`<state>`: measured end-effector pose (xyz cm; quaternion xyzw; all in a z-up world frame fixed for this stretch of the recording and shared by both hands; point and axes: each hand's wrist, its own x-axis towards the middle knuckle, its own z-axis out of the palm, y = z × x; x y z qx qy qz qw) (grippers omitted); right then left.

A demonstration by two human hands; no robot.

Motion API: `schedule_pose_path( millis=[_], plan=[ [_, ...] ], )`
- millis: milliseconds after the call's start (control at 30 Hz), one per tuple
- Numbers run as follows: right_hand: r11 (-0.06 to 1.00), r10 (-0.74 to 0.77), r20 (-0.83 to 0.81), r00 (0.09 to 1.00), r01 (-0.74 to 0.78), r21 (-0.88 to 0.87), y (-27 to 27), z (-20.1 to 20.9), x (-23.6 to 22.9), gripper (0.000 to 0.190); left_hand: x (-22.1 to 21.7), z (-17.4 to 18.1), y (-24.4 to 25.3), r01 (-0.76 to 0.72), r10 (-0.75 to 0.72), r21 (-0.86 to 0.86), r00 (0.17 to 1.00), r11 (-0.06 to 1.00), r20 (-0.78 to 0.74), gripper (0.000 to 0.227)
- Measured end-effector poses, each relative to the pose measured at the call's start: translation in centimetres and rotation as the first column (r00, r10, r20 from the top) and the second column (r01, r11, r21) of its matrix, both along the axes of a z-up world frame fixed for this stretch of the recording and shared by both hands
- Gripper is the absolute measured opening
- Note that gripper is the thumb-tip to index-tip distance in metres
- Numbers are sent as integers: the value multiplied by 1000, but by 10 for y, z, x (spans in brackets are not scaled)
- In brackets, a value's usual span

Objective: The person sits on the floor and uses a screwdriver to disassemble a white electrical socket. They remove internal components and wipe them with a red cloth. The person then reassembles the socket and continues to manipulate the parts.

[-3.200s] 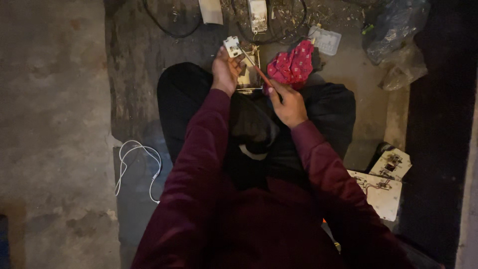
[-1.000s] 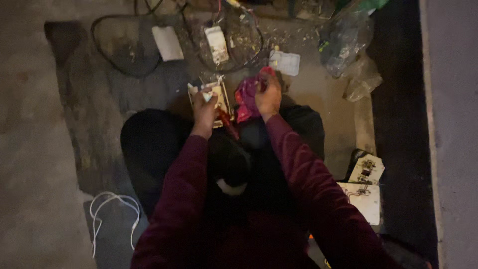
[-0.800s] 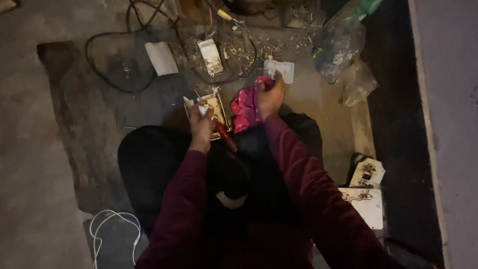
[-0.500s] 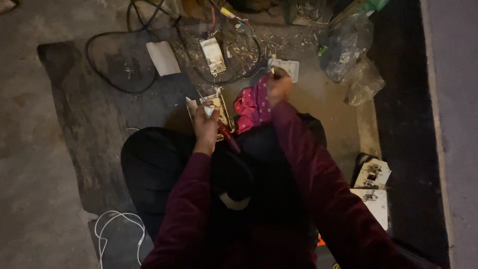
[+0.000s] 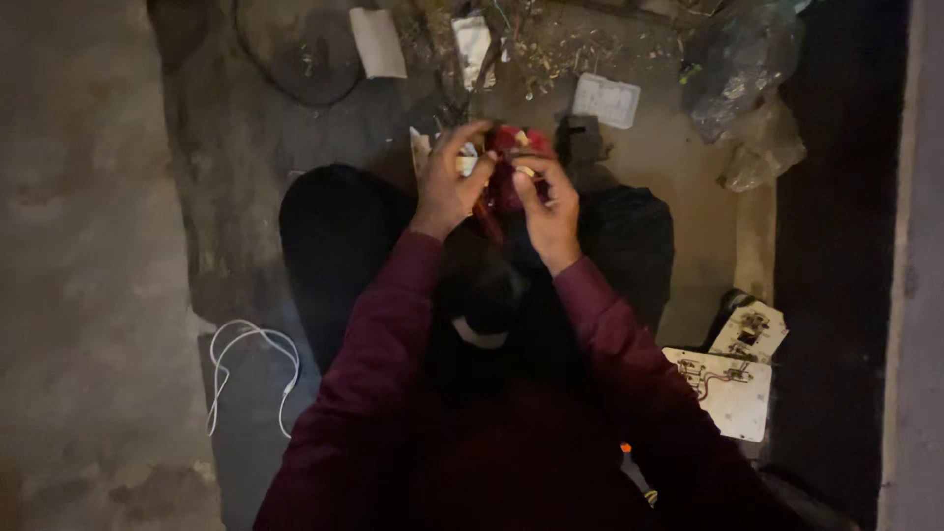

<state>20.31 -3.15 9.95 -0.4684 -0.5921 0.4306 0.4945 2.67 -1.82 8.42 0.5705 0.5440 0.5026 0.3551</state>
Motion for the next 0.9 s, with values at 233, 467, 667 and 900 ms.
schedule_pose_path(
  millis=[233,467,667,900],
  plan=[
    [982,187,1,982,-187,-14,-13,-7,-7,16,-11,33,-33,124,-108,158,988,980,-107,22],
    [979,177,37,983,-172,-108,-16,-23,-10,15,-6,4,-29,79,-80,61,997,995,21,20],
    [961,196,-103,975,-212,-178,-9,-49,-5,14,0,-27,-26,25,-4,-151,990,988,140,24],
    [933,209,-141,968,-240,-270,0,-74,2,14,7,-43,-22,110,-80,-120,970,987,231,25]
  ],
)
